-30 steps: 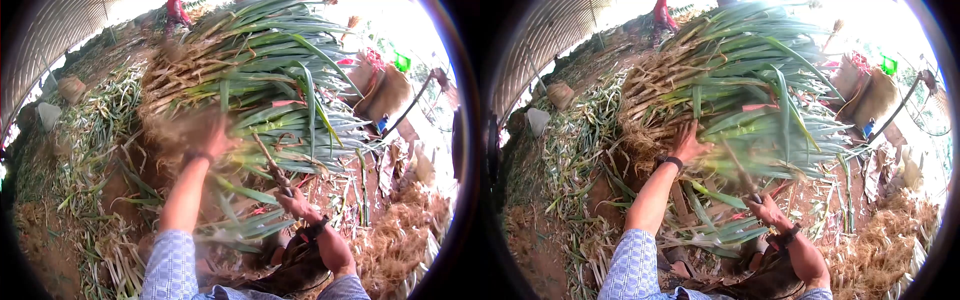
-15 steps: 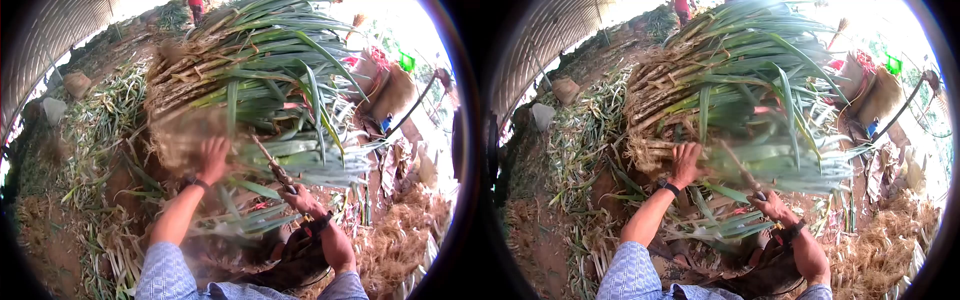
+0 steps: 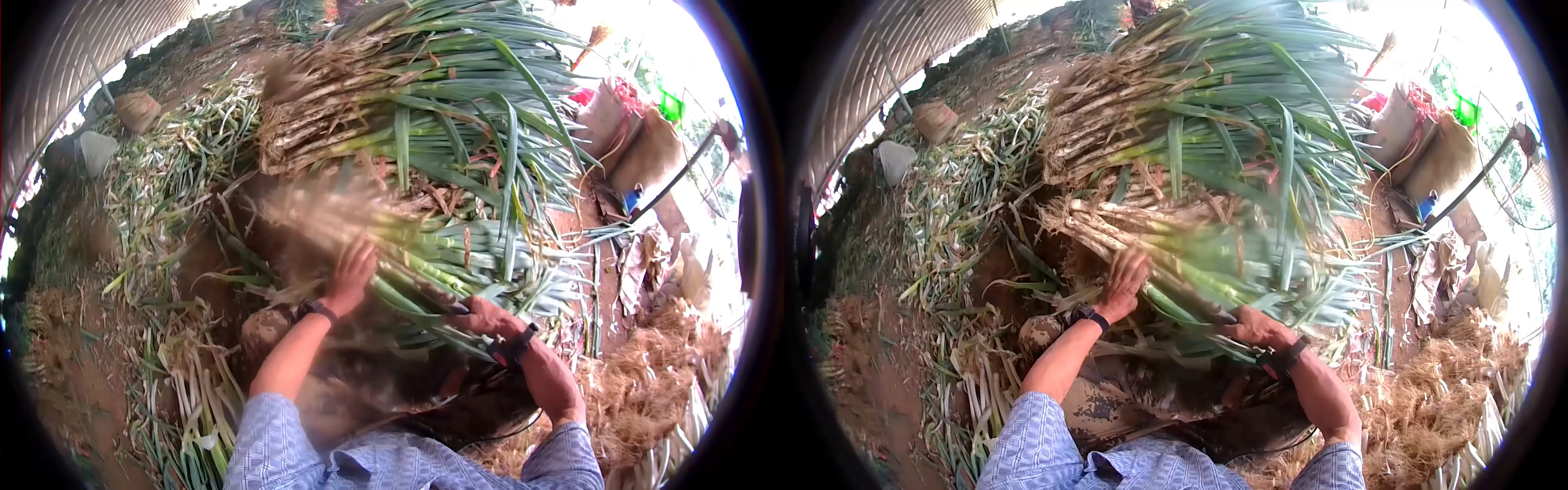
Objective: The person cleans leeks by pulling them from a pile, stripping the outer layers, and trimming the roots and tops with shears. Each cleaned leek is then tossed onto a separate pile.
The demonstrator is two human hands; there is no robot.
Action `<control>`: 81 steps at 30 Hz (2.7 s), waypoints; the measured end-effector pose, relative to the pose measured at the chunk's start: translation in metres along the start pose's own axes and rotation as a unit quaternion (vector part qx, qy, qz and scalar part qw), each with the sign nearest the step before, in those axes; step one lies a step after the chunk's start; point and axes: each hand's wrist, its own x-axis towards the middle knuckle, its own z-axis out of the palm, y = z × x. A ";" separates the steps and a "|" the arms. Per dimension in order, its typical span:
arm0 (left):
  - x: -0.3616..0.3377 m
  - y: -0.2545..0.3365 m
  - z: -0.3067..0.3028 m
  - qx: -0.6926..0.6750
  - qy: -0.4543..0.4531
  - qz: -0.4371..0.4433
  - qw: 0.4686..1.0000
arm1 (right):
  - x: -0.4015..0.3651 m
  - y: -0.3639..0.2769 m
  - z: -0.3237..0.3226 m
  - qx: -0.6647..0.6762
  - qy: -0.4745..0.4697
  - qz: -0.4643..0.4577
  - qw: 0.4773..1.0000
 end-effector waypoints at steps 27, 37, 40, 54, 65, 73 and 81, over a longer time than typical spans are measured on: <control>-0.050 0.023 0.050 -0.508 0.280 -0.515 0.631 | 0.046 0.004 0.031 -0.231 0.087 -0.079 0.966; 0.017 0.009 -0.008 -0.493 0.190 -0.531 0.662 | 0.063 0.005 0.031 -0.127 0.156 -0.149 0.968; 0.073 -0.021 -0.024 -0.524 0.137 -0.493 0.681 | 0.066 -0.022 0.017 -0.048 0.198 -0.104 0.973; 0.053 -0.063 -0.057 -0.595 0.035 -0.506 0.623 | 0.075 -0.010 0.018 -0.148 0.170 -0.127 0.966; 0.018 -0.071 -0.039 -0.719 0.070 -0.436 0.536 | 0.081 -0.026 0.045 -0.213 0.230 -0.148 0.938; 0.013 -0.067 -0.026 -0.692 0.097 -0.435 0.568 | 0.109 -0.084 0.041 -0.170 0.216 -0.156 0.949; 0.015 -0.055 -0.035 -0.682 0.068 -0.448 0.574 | 0.122 -0.129 0.033 -0.095 0.184 -0.158 0.966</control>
